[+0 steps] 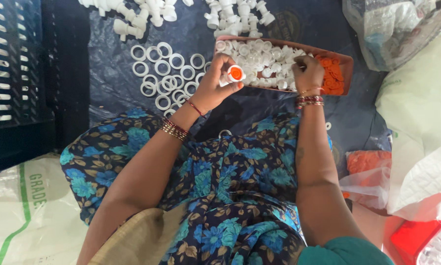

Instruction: The person sits on the floor and repeatedly picks up white plastic pump heads and orange rubber seals. They insert the seals into the pump heads and place the assembled units into a nearby blue crate.

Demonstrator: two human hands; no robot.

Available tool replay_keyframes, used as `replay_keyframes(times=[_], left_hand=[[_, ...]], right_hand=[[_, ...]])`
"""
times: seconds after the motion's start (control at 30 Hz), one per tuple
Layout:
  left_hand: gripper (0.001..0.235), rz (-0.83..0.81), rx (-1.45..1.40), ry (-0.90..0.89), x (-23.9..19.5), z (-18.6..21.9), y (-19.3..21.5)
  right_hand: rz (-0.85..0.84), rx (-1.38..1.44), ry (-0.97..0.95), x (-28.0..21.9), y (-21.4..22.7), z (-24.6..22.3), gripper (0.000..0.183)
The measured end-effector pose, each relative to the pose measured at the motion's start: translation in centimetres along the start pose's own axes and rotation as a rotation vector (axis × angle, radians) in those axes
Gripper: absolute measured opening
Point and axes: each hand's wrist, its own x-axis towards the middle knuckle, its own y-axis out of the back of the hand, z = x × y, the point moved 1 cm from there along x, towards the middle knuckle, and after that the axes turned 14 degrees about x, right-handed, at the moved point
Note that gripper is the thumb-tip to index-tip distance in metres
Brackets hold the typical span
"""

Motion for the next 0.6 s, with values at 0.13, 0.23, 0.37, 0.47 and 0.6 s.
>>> replay_keyframes(times=[0.13,0.23,0.37,0.47,0.6], left_hand=[[0.049,-0.004,-0.006,0.016,0.0,0.0,0.0],[0.050,-0.012,0.002,0.023,-0.1,0.0,0.1],[0.053,-0.015,-0.029,-0.001,0.0,-0.1,-0.4],[0.054,-0.004,-0.014,-0.021,0.0,-0.2,-0.5],[0.052,0.005,0.055,-0.024,0.0,-0.1,-0.5]], right_hand=[[-0.103,-0.103,-0.008,0.6,-3.0,2.3,0.025],[-0.135,-0.269,-0.075,0.6,-5.1,1.6,0.029],[-0.135,-0.383,-0.069,0.6,-5.1,0.3,0.025],[-0.117,-0.186,-0.171,0.6,-4.0,-0.9,0.029],[-0.066,0.375,-0.303,-0.5,-2.5,-3.8,0.035]])
